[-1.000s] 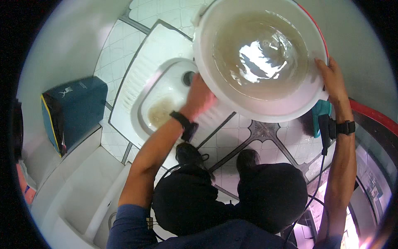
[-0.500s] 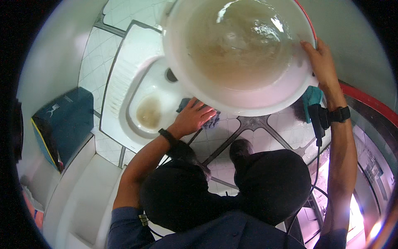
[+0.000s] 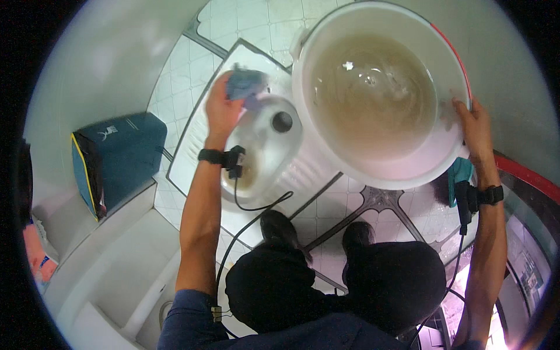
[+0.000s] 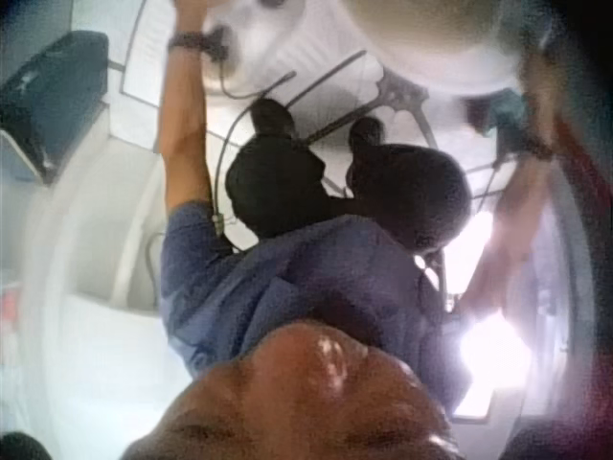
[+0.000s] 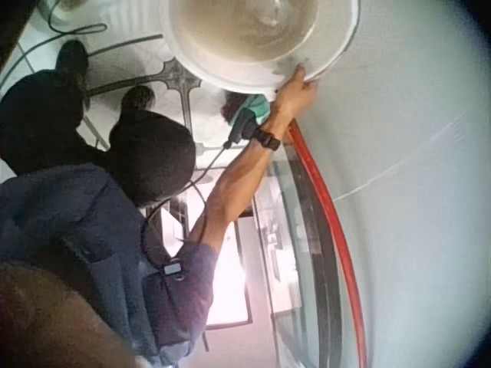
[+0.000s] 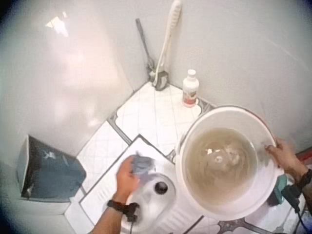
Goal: The person cleans a bathroom floor and surfaces with a cloth, periodically rinsing and wringing the cloth in a bucket of water, and then picks up a brush to scrub the water in the bucket.
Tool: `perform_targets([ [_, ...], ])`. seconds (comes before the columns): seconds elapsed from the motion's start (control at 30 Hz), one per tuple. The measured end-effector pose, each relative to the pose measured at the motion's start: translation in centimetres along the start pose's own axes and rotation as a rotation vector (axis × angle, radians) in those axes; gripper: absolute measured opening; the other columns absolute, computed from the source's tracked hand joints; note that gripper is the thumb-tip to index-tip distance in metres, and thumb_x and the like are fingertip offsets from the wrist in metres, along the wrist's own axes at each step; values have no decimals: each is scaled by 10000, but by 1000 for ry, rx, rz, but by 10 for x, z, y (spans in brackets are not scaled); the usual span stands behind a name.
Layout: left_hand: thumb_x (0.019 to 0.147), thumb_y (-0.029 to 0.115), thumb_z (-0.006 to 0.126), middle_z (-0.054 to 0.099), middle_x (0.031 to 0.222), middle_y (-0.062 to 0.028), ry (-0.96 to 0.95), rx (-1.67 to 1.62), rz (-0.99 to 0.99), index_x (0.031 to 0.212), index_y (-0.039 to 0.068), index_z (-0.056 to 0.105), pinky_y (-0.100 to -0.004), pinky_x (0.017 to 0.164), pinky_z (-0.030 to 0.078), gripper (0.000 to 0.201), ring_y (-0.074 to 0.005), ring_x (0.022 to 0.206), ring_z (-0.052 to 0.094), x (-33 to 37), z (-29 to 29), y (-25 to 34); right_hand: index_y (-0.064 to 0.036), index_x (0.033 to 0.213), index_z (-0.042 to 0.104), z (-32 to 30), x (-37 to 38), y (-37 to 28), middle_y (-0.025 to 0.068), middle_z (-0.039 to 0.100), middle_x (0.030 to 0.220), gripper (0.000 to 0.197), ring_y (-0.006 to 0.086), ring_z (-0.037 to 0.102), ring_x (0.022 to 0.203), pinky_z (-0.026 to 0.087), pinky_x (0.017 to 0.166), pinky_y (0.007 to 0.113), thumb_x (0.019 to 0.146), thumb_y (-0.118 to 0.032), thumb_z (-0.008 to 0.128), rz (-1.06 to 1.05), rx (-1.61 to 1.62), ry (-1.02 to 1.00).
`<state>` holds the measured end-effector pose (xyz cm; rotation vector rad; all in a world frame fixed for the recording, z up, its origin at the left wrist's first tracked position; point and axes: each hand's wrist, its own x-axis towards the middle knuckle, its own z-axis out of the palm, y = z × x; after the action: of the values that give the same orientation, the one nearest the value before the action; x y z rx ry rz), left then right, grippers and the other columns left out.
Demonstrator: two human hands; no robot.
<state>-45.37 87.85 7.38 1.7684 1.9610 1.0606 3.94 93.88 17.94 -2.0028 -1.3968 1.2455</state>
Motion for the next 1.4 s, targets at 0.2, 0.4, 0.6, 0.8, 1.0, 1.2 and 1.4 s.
perform_targets([
  [0.2, 725, 192, 677, 624, 1084, -167, 184, 486, -71, 1142, 43, 602, -442, 870, 473, 449, -361, 1013, 582, 23, -10, -75, 1, 1113, 596, 15, -2, -17, 39, 639, 823, 274, 94, 583, 624, 461, 545, 242, 943, -209, 551, -4, -19, 23],
  [0.4, 681, 168, 700, 570, 1070, -119, -102, 424, 44, 1065, 62, 579, -431, 778, 411, 417, -317, 986, 547, 40, 77, 2, 2, 1089, 594, 7, -11, -19, 42, 633, 830, 265, 96, 577, 622, 462, 532, 248, 943, -216, 560, 13, 26, 68],
  [0.6, 726, 210, 708, 539, 1177, -87, -502, 368, 211, 1168, 85, 587, -401, 843, 421, 475, -275, 1052, 514, -34, 75, 35, -2, 1099, 592, 15, 0, -10, 43, 633, 856, 272, 95, 571, 659, 474, 583, 249, 947, -224, 556, -25, -50, 43],
  [0.8, 708, 242, 699, 543, 1090, -49, -802, 261, 564, 1124, 129, 607, -379, 866, 412, 441, -246, 1029, 512, -104, 63, 73, -5, 1164, 582, 9, 0, -4, 63, 643, 921, 333, 109, 588, 735, 485, 642, 255, 951, -258, 544, -28, -85, 30],
  [1.0, 655, 171, 702, 603, 1056, -113, -897, 153, 288, 1032, 105, 637, -404, 851, 463, 388, -299, 1023, 574, -118, 3, 35, -5, 1186, 573, -5, 13, 20, 52, 642, 955, 335, 108, 582, 775, 484, 684, 267, 950, -241, 542, -6, 51, -32],
  [1.2, 737, 11, 641, 658, 1026, -114, -309, -347, -435, 1198, 8, 584, -297, 794, 512, 464, -167, 926, 629, -27, -80, 83, -7, 1221, 570, 9, 8, 11, 59, 657, 943, 345, 114, 579, 747, 478, 683, 280, 943, -209, 542, -76, 45, 21],
  [1.4, 696, -17, 632, 625, 1042, -108, -408, -380, 23, 1265, 72, 542, -306, 835, 494, 583, -212, 932, 626, 61, -105, 228, -11, 1140, 611, 15, 4, 3, 97, 670, 863, 320, 147, 599, 735, 486, 664, 326, 906, -224, 562, -143, -55, 76],
])
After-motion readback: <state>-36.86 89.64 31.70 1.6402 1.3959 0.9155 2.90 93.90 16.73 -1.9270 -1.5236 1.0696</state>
